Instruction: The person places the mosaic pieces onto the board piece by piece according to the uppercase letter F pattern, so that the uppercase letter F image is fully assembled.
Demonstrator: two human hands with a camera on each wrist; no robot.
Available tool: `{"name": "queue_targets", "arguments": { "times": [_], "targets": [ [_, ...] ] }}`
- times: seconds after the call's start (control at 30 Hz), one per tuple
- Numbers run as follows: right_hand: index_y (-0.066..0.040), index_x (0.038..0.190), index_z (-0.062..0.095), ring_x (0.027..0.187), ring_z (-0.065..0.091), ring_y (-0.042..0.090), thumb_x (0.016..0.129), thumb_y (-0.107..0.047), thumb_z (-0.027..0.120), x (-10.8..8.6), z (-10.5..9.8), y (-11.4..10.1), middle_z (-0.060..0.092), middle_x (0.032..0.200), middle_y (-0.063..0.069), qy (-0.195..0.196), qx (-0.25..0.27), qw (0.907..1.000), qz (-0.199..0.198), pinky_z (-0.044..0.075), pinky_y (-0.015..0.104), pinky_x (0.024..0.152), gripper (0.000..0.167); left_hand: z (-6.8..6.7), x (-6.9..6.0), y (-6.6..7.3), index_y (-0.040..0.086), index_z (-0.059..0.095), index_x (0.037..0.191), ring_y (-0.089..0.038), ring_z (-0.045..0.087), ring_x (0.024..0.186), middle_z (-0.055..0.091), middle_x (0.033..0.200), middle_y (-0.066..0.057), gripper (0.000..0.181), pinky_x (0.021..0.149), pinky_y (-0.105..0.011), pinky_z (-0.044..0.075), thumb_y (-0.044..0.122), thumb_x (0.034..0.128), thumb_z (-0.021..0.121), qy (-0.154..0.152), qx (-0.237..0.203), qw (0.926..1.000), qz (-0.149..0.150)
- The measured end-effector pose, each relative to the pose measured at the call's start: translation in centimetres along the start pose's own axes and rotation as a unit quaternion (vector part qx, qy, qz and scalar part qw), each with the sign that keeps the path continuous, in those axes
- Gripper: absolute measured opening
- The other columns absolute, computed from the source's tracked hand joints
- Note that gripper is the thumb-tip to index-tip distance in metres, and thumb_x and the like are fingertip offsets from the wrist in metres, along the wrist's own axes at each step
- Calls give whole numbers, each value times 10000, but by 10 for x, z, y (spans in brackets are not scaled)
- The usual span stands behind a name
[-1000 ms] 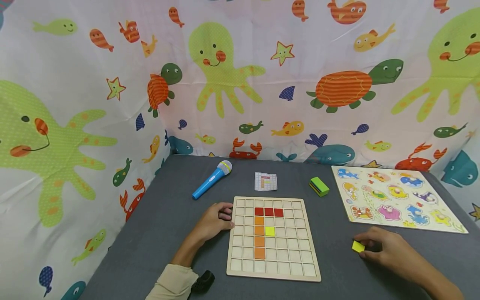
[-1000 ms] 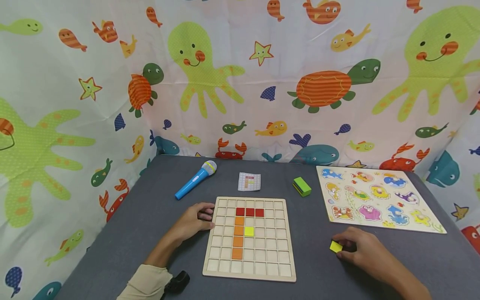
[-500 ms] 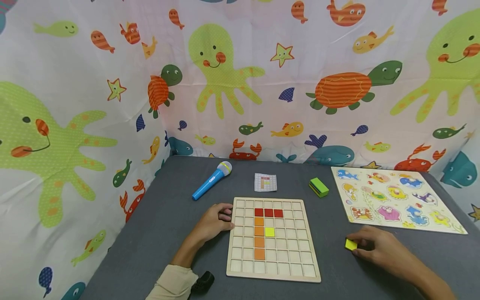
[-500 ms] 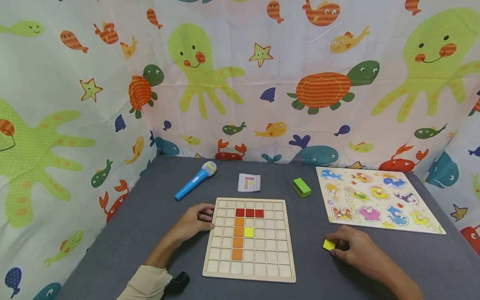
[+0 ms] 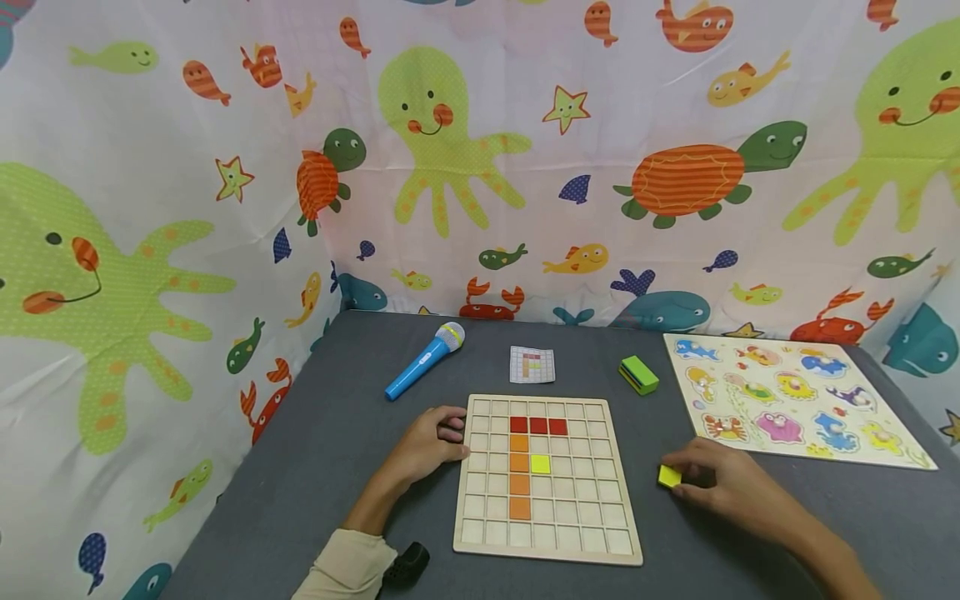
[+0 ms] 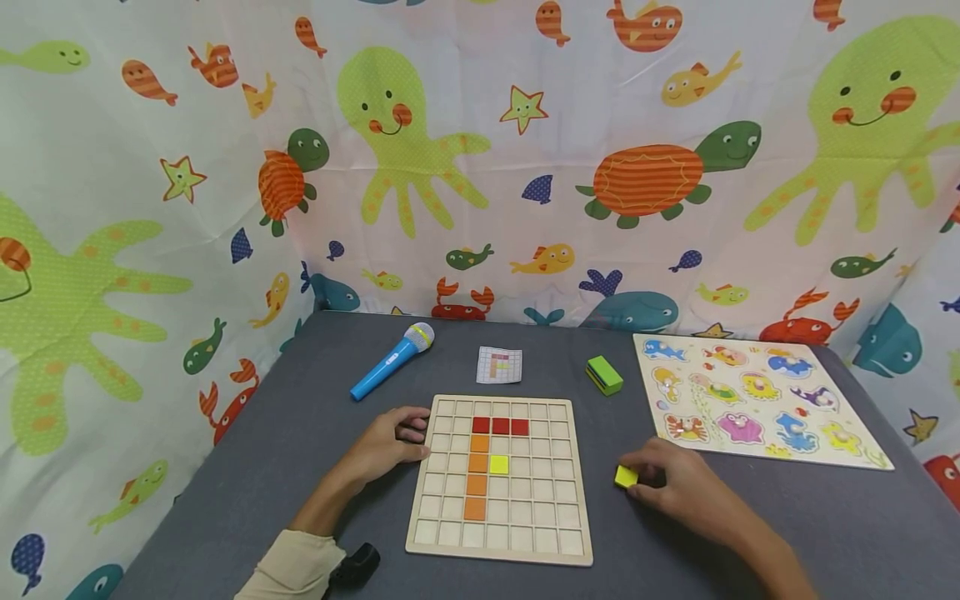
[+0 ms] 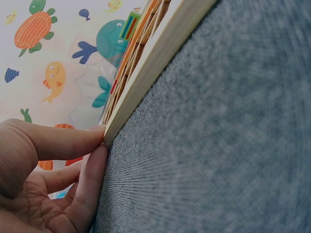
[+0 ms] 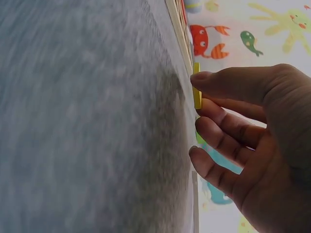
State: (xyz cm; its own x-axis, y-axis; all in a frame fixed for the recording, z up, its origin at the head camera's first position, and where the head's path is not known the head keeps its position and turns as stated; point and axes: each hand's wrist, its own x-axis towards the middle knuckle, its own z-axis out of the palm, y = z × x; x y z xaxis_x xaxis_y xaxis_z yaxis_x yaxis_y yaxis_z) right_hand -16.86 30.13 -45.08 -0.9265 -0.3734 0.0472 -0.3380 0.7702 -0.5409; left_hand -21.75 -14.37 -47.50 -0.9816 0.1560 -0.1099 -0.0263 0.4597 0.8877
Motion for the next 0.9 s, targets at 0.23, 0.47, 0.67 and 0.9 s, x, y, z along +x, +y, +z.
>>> {"name": "queue_targets", "arguments": {
  "times": [0.23, 0.47, 0.67, 0.9],
  "targets": [
    [-156, 1142, 802, 844, 536, 28, 885, -215, 863, 12, 7, -13, 598, 936, -104, -33, 231, 9995, -209, 448, 223, 697, 271, 1, 0, 0, 30, 637, 1405, -196, 671, 1073, 612, 1212, -97, 593, 930, -406, 567, 27, 850, 846, 9, -6, 10000, -29],
    [-146, 1165, 792, 859, 546, 31, 907, -242, 846, 23, 15, -25, 603, 967, -104, -273, 302, 9985, -357, 470, 242, 708, 281, 0, -1, 1, 13, 637, 1398, -199, 672, 1064, 614, 1208, -108, 601, 926, -416, 567, 18, 837, 851, 13, -89, 10000, 36],
    [-143, 1172, 787, 869, 563, 29, 922, -243, 835, 32, 21, -33, 621, 997, -109, -304, 365, 9970, -604, 488, 242, 720, 274, 0, -1, 0, 16, 638, 1398, -194, 671, 1061, 612, 1204, -104, 596, 927, -419, 565, 17, 839, 846, 29, -82, 10000, 43],
    [-160, 1181, 781, 870, 562, 54, 940, -295, 822, 38, 27, -46, 609, 999, -97, -435, 514, 9948, -762, 470, 244, 720, 280, 0, 0, 0, 27, 641, 1400, -190, 671, 1062, 612, 1205, -101, 587, 925, -401, 565, 22, 849, 844, 19, -65, 10000, 15]
  ]
}}
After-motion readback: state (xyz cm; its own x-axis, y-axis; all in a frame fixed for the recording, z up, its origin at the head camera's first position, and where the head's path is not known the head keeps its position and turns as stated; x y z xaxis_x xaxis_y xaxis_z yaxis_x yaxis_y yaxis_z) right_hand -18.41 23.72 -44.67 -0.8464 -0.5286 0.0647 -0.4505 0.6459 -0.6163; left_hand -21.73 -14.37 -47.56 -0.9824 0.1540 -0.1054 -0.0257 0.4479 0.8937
